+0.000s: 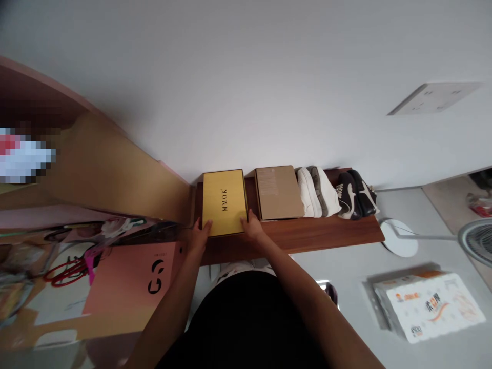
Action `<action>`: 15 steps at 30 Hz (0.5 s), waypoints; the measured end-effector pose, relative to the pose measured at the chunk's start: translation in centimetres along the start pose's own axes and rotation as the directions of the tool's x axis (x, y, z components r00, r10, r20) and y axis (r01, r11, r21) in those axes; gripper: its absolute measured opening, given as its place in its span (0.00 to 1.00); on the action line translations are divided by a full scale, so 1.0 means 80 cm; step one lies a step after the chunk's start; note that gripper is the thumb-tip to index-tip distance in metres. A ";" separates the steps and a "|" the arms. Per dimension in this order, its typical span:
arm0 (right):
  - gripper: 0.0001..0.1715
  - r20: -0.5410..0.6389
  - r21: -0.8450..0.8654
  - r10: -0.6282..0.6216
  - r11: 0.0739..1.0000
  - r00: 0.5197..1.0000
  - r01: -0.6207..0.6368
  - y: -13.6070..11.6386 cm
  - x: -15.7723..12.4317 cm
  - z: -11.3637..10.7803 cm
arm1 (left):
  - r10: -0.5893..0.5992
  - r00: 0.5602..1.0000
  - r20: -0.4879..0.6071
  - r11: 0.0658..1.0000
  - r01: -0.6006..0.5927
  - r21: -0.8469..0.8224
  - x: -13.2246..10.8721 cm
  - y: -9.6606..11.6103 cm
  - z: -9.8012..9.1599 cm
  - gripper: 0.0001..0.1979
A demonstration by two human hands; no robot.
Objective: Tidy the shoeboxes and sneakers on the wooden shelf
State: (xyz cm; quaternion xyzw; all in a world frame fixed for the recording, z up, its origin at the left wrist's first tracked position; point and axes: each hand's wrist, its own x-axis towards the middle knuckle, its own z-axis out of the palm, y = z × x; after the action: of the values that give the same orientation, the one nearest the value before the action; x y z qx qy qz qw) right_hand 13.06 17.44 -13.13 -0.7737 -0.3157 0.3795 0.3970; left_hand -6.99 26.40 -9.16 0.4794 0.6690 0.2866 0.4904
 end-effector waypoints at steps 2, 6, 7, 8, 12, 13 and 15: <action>0.35 -0.030 0.002 -0.050 0.999 0.998 0.050 -0.002 -0.011 -0.024 | 0.101 0.990 -0.094 0.988 -0.088 0.128 -0.004 0.011 0.002 0.35; 0.33 -0.163 0.033 -0.152 0.987 0.975 0.160 0.010 -0.026 -0.117 | 0.343 0.936 -0.082 0.934 -0.331 0.130 -0.032 0.042 0.049 0.33; 0.32 -0.215 0.014 -0.143 0.989 0.966 0.150 0.016 -0.027 -0.144 | 0.371 0.928 -0.025 0.927 -0.368 0.070 -0.042 0.049 0.071 0.32; 0.32 -0.265 -0.014 -0.126 0.992 0.956 0.127 0.023 -0.025 -0.171 | 0.381 0.923 0.049 0.924 -0.381 -0.001 -0.053 0.055 0.096 0.31; 0.32 -0.373 -0.155 -0.087 0.987 0.924 0.031 0.051 -0.007 -0.248 | 0.268 0.903 0.337 0.960 -0.220 -0.174 -0.081 0.062 0.199 0.29; 0.33 -0.376 -0.184 -0.088 0.983 0.922 0.018 0.057 -0.001 -0.258 | 0.217 0.911 0.351 0.971 -0.167 -0.168 -0.082 0.060 0.219 0.28; 0.33 -0.361 -0.220 -0.084 0.975 0.929 0.002 0.067 0.014 -0.269 | 0.119 0.947 0.299 0.988 -0.083 -0.130 -0.078 0.051 0.247 0.26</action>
State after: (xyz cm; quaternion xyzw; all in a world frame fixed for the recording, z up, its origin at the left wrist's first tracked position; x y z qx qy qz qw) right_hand 32.67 7.63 -9.55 -0.8625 -0.2919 0.1823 0.3711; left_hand 13.23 20.42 -10.32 0.5226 0.5419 0.2720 0.5994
